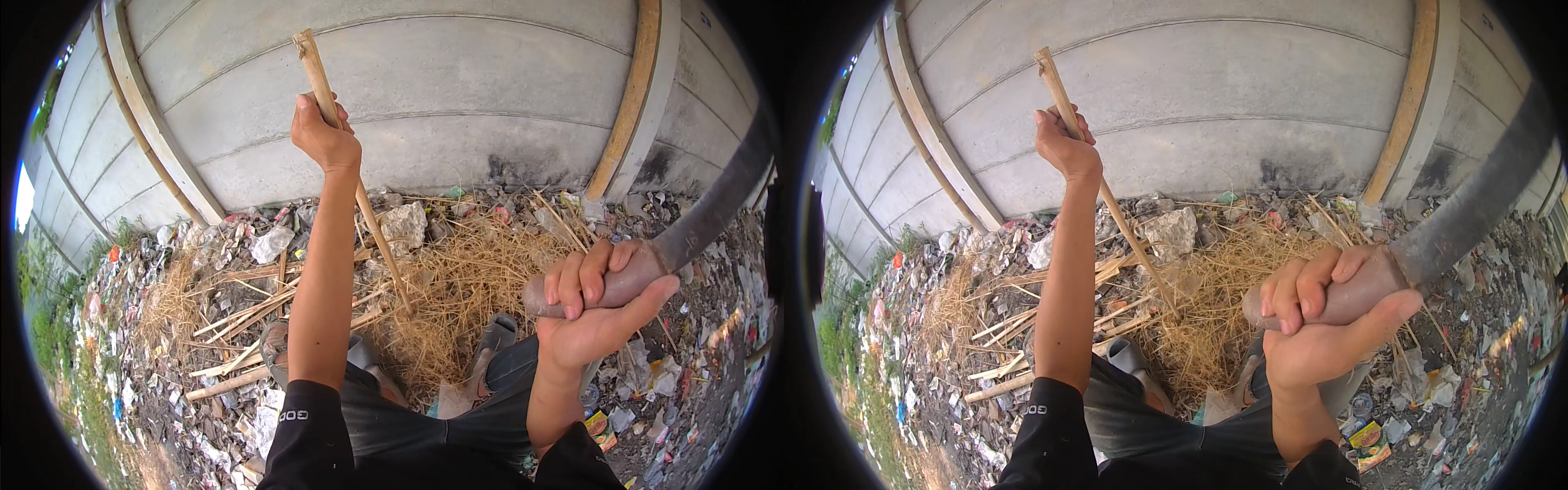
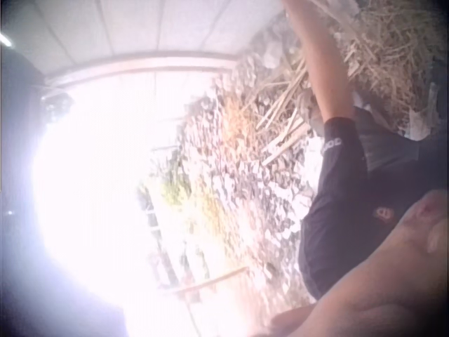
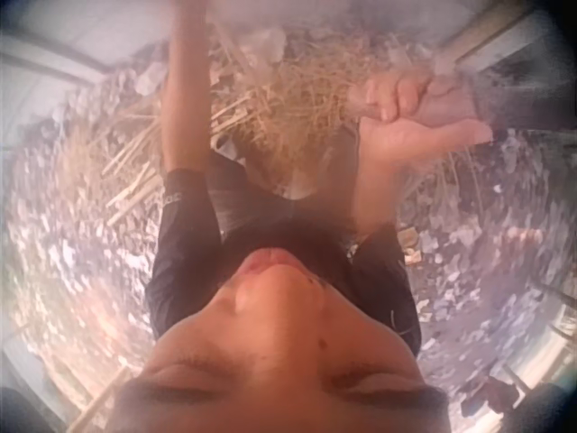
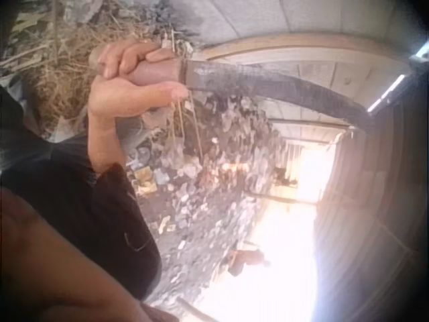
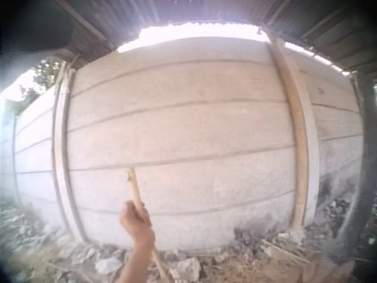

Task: The person sits on the ground and uses a large knife to split a long bamboo pole into thin strips. They hold the pole vertically and repeatedly strike it with the knife to separate the fibers, creating a pile of bamboo strips.

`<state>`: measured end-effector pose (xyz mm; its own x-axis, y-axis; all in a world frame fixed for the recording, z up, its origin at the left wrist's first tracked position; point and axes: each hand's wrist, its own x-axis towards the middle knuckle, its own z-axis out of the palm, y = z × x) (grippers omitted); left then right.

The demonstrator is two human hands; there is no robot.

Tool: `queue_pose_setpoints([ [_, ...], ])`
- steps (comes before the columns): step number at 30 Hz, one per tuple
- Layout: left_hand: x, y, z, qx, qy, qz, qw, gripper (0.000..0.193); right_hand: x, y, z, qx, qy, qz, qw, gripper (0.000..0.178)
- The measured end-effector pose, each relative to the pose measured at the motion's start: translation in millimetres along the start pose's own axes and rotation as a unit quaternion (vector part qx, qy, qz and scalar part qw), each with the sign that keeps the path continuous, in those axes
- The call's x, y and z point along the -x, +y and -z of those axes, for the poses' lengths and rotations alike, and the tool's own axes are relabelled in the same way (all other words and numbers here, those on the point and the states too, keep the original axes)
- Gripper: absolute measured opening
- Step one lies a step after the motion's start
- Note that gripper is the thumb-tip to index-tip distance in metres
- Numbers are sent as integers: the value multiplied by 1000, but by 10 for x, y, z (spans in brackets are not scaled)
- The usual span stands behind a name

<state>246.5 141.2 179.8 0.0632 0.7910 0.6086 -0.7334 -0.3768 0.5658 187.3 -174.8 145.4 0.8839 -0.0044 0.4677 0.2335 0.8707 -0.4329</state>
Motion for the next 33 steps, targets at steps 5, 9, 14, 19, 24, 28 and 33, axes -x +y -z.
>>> queue_pose_setpoints([
  [5, 182, -26, -234, -4, -23, 16, 1000, 53, 1367, 933, 1202, 330, -160, -416, 832, 50],
  [9, 37, -52, -78, 31, -23, 24, 999, 52, 1244, 608, 1083, 292, -50, -506, 810, 53],
  [14, 5, -26, -11, 0, -14, 14, 1000, 55, 240, 73, 89, 199, -48, -190, 960, 59],
  [19, 82, -100, -120, -34, -17, -1, 999, 59, 589, 589, 47, 112, -43, 41, 992, 71],
  [24, 9, -125, -102, -10, -7, 6, 1000, 58, 2025, 1312, 1686, 278, 90, -634, 716, 48],
  [28, -174, -78, 90, 13, 6, 1, 1000, 57, 1779, 1120, 1969, 309, 100, -553, 767, 50],
  [33, -146, -96, 172, -28, -7, -9, 1000, 58, 186, 439, 523, 224, 0, -270, 937, 55],
])
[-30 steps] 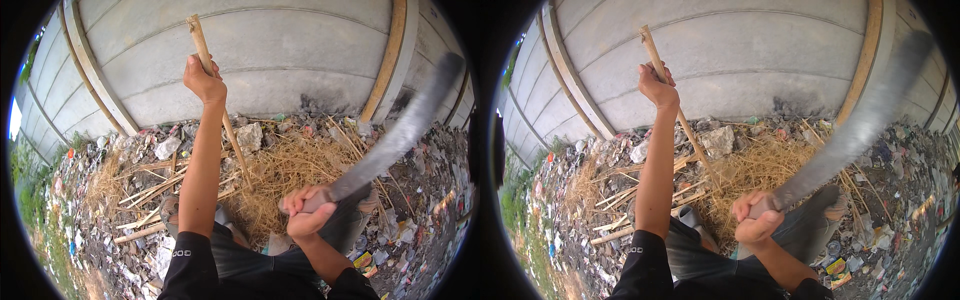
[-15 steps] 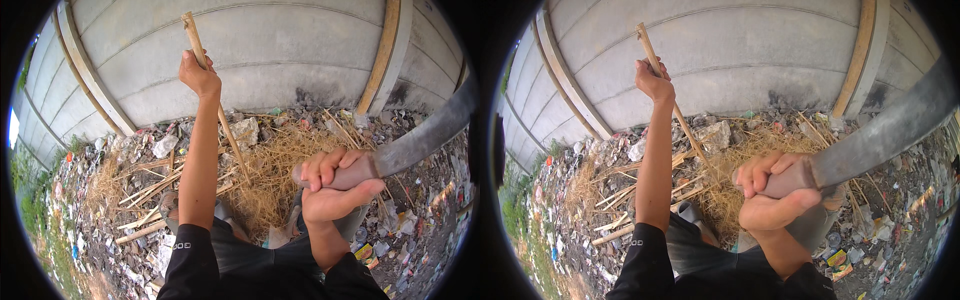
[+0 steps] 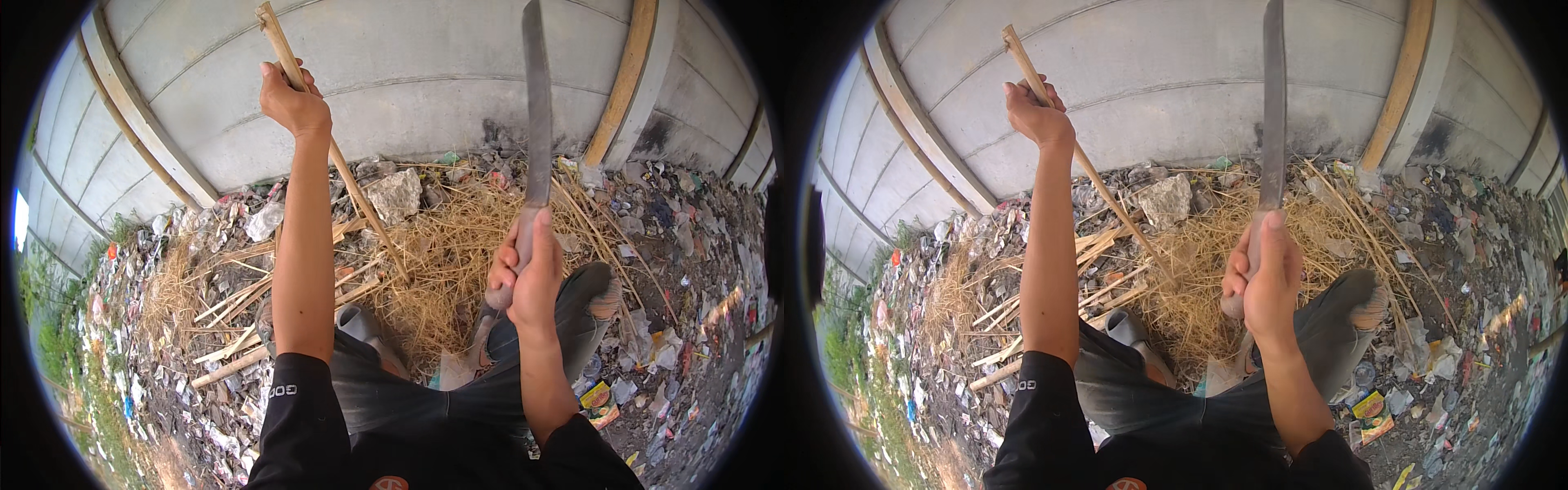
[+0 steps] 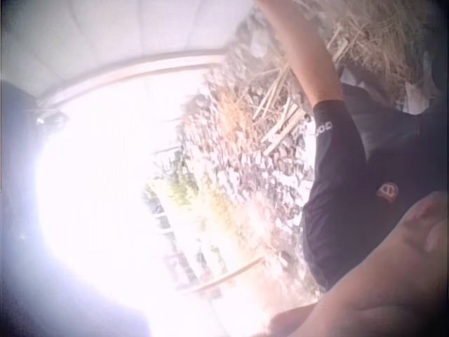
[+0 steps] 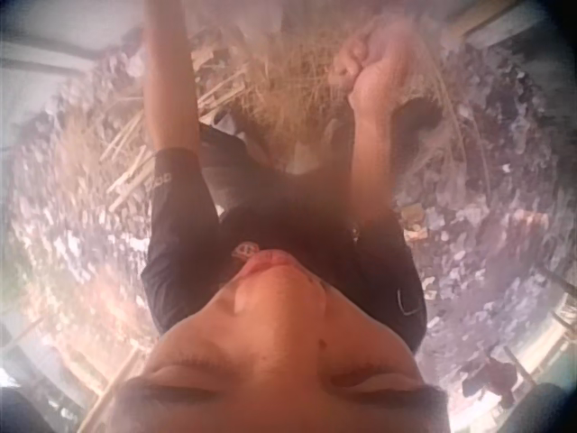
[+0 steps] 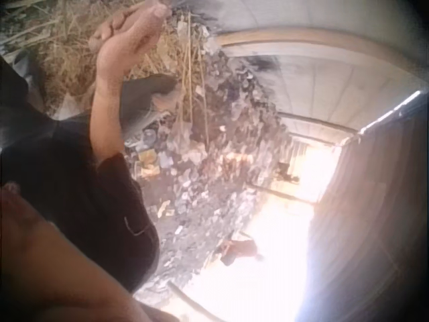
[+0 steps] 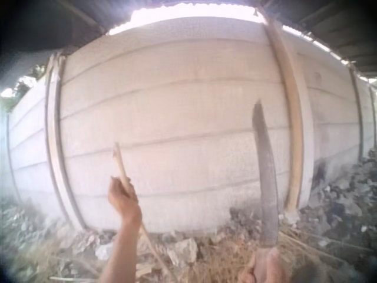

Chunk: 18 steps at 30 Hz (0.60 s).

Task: The person sits on the ground and uses a large knife to split a long bamboo pole into thin strips. They hold the pole vertically and repeatedly strike it with the knife to separate the fibers, creating a pile of bamboo strips.

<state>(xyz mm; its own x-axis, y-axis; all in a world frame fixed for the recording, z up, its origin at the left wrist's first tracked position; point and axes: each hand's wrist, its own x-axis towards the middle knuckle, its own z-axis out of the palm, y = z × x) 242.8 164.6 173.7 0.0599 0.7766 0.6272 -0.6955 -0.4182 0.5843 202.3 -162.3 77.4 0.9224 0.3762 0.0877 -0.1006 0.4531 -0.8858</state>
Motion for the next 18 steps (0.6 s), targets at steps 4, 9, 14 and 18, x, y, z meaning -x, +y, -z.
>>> queue_pose_setpoints([
  [4, 86, 49, -131, 42, -14, 15, 999, 59, -86, -307, -290, -107, 4, 291, 951, 58],
  [9, 192, 42, -334, 15, -31, 0, 999, 63, 757, 1459, 146, 105, -150, -252, 950, 49],
  [14, 137, -23, -113, 30, -34, 20, 999, 61, 540, 814, 156, 59, -94, -282, 953, 53],
  [18, 152, 37, -202, 59, -30, 17, 998, 58, 104, -331, -251, 5, -105, 57, 993, 59],
])
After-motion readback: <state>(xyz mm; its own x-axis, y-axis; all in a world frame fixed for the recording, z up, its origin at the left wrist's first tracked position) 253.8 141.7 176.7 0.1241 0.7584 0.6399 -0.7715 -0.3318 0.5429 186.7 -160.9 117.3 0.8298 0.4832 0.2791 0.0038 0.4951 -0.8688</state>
